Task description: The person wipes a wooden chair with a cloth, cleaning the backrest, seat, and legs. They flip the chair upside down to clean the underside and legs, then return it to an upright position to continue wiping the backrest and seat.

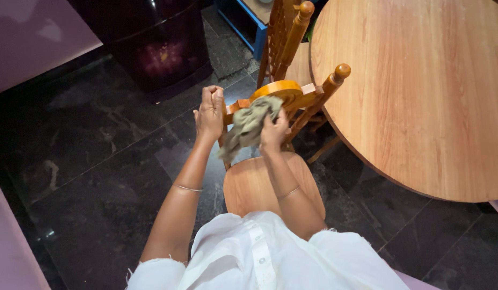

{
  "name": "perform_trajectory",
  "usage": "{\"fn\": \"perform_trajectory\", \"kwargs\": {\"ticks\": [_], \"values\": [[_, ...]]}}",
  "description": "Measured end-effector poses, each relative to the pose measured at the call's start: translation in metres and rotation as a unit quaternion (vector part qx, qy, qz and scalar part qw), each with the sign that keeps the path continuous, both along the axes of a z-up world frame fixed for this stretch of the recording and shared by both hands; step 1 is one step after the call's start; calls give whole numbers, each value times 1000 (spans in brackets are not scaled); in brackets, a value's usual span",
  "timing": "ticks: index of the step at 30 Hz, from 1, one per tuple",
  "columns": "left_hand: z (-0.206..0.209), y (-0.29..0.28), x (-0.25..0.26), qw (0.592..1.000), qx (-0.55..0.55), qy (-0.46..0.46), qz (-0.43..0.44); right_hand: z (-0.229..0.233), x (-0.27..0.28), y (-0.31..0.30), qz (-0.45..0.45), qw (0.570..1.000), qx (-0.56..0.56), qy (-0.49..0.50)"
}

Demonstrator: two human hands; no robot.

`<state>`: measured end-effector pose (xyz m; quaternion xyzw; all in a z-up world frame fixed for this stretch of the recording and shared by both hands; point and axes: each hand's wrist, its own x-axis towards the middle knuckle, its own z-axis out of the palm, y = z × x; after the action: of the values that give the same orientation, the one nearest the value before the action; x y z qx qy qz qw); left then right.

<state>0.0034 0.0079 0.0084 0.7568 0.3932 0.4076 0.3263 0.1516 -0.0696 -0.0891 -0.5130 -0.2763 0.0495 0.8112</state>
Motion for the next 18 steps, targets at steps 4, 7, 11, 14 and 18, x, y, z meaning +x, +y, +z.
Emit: {"fn": "perform_trajectory", "kwargs": {"ticks": [4,7,11,14,18], "values": [[-18,13,1,992,-78,-84,-57,59,0,-8,-98,992,-30,-72],[-34,31,4,958,-100,-205,-171,71,-20,4,-113,967,-170,-152],[-41,44,1,924,-137,-268,-235,52,-62,30,-68,900,-296,-314],[-33,49,-8,899,-190,-288,-268,47,-75,24,-87,879,-254,-394],[-32,43,-8,891,-232,-289,-263,59,-67,3,-20,883,-258,-392]]}}
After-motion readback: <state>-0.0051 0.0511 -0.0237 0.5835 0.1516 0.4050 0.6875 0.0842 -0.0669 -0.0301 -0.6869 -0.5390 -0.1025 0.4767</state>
